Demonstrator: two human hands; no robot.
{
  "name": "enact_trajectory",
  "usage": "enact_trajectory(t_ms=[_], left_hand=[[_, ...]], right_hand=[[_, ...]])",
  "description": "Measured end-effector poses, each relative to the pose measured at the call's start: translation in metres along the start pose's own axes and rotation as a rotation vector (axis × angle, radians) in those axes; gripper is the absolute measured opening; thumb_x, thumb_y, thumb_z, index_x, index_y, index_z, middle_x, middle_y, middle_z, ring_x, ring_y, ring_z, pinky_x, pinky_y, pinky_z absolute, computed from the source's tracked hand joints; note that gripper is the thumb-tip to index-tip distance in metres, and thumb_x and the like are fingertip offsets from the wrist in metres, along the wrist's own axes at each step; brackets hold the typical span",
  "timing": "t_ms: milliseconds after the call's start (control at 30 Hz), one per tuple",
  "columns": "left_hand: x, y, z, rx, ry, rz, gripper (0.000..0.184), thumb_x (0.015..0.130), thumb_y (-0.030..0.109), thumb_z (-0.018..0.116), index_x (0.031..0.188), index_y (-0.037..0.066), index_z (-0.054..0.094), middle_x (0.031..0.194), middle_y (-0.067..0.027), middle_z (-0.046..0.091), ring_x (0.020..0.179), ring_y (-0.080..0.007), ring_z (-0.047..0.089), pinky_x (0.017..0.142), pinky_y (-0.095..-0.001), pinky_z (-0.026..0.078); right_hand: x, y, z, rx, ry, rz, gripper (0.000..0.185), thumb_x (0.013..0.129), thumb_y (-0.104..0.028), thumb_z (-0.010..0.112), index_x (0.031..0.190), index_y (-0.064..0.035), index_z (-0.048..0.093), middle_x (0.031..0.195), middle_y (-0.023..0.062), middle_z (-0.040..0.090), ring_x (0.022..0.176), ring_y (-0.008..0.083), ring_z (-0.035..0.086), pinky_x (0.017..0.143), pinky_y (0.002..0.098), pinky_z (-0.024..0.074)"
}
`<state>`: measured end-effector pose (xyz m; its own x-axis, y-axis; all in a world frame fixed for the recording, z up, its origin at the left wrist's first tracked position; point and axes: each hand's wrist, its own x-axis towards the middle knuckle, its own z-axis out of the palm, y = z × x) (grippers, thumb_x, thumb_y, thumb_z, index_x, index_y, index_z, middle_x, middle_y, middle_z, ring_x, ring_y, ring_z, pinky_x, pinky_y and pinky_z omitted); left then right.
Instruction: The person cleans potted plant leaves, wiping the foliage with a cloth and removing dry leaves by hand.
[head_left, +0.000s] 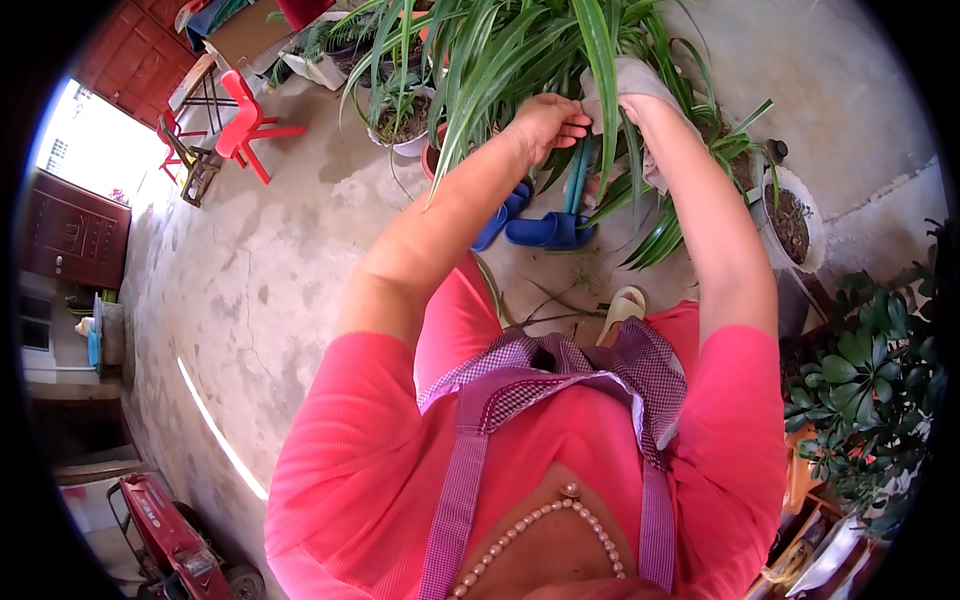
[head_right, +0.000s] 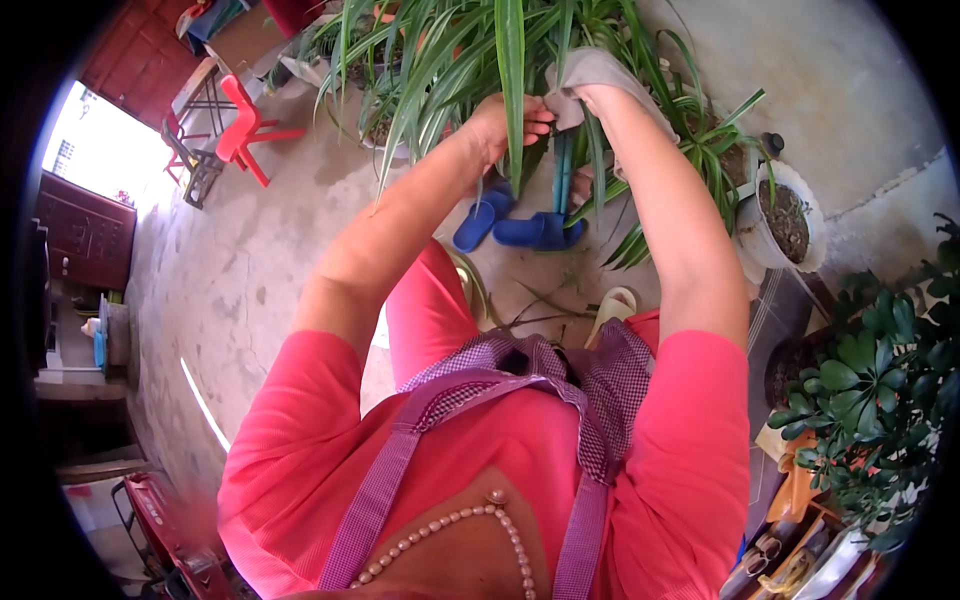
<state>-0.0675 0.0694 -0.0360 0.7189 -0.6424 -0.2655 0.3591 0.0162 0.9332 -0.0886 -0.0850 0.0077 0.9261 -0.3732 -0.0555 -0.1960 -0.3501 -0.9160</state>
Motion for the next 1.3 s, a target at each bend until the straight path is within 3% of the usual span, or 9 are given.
enact_trajectory(t_ms=[167, 200, 433, 600, 733, 900, 1000, 1167, 1300], left_hand=[[-0.016, 0.006, 0.004, -0.04, 0.096, 0.05, 0.009, 0.082, 0.014, 0.048, 0.084, 0.006, 0.05, 0.075, -0.0056, 0.059, 0.059, -0.0128, 0.056, 0.048, -0.0233, 0.045], [-0.02, 0.007, 0.003, -0.014, 0.075, 0.044, 0.017, 0.083, 0.019, 0.048, 0.092, 0.005, 0.051, 0.086, -0.0076, 0.059, 0.072, -0.016, 0.057, 0.064, -0.0282, 0.046], [-0.021, 0.0, 0.007, -0.029, 0.047, 0.024, 0.018, 0.081, 0.02, 0.051, 0.09, 0.004, 0.051, 0.084, -0.0065, 0.059, 0.069, -0.0155, 0.057, 0.06, -0.0265, 0.047], [-0.025, -0.006, 0.014, -0.013, 0.055, 0.04, 0.016, 0.081, 0.019, 0.051, 0.086, 0.004, 0.049, 0.082, -0.0069, 0.059, 0.069, -0.0145, 0.056, 0.059, -0.0253, 0.047], [-0.028, -0.012, 0.018, -0.016, 0.067, 0.055, 0.013, 0.08, 0.017, 0.05, 0.085, 0.005, 0.049, 0.08, -0.0071, 0.059, 0.066, -0.0141, 0.056, 0.055, -0.0248, 0.046], [-0.027, -0.022, 0.021, -0.013, 0.097, 0.041, 0.009, 0.08, 0.012, 0.045, 0.086, 0.005, 0.048, 0.077, -0.0074, 0.06, 0.06, -0.0138, 0.055, 0.048, -0.0237, 0.044], [-0.029, -0.025, 0.017, -0.003, 0.105, 0.017, 0.01, 0.08, 0.011, 0.044, 0.088, 0.005, 0.047, 0.078, -0.0077, 0.06, 0.061, -0.0143, 0.056, 0.049, -0.024, 0.044], [-0.036, -0.023, 0.005, 0.003, 0.189, 0.032, 0.01, 0.081, 0.011, 0.045, 0.089, 0.006, 0.048, 0.078, -0.007, 0.059, 0.06, -0.0136, 0.055, 0.049, -0.0237, 0.044], [-0.035, -0.019, -0.002, -0.007, 0.282, 0.093, 0.01, 0.081, 0.01, 0.046, 0.089, 0.006, 0.05, 0.076, -0.0054, 0.057, 0.056, -0.0122, 0.052, 0.048, -0.0237, 0.043]], right_hand=[[-0.006, 0.032, -0.009, -0.004, -0.041, -0.053, 0.009, 0.072, -0.013, 0.054, 0.075, -0.0051, 0.056, 0.067, 0.0043, 0.052, 0.058, 0.0137, 0.048, 0.051, 0.0286, 0.0389], [-0.015, 0.03, -0.013, -0.09, -0.044, -0.041, 0.01, 0.072, -0.013, 0.054, 0.077, -0.005, 0.056, 0.069, 0.004, 0.053, 0.06, 0.0138, 0.049, 0.053, 0.0286, 0.0402], [-0.073, 0.029, -0.018, 0.487, -0.048, -0.19, 0.007, 0.071, -0.006, 0.048, 0.067, -0.0099, 0.052, 0.063, -0.0002, 0.046, 0.056, 0.0092, 0.041, 0.049, 0.0243, 0.0353], [-0.084, 0.037, -0.028, -0.326, -0.036, -0.265, 0.009, 0.064, -0.014, 0.053, 0.067, -0.006, 0.057, 0.064, 0.0125, 0.055, 0.059, 0.0207, 0.053, 0.053, 0.0288, 0.0411], [-0.116, 0.046, -0.037, -0.499, -0.027, -0.379, 0.013, 0.062, -0.017, 0.054, 0.066, -0.005, 0.057, 0.065, 0.014, 0.055, 0.063, 0.0234, 0.055, 0.056, 0.029, 0.0433], [-0.149, 0.065, -0.035, 0.303, -0.093, -0.135, 0.006, 0.068, -0.01, 0.052, 0.068, -0.0045, 0.052, 0.063, 0.0079, 0.053, 0.065, 0.0147, 0.053, 0.057, 0.0233, 0.0426], [-0.179, 0.048, -0.039, 0.016, -0.096, -0.199, 0.006, 0.071, -0.006, 0.051, 0.076, -0.0053, 0.049, 0.065, 0.0011, 0.052, 0.059, 0.0129, 0.052, 0.051, 0.0233, 0.0418], [-0.197, 0.066, -0.04, 0.747, -0.093, 0.065, 0.009, 0.074, -0.01, 0.049, 0.08, -0.0035, 0.05, 0.072, 0.004, 0.053, 0.06, 0.0145, 0.052, 0.051, 0.0257, 0.0419], [-0.203, 0.075, -0.047, 0.13, -0.123, -0.077, 0.022, 0.077, -0.014, 0.048, 0.093, 0.0014, 0.052, 0.084, 0.0077, 0.054, 0.072, 0.0137, 0.053, 0.059, 0.0242, 0.044]])
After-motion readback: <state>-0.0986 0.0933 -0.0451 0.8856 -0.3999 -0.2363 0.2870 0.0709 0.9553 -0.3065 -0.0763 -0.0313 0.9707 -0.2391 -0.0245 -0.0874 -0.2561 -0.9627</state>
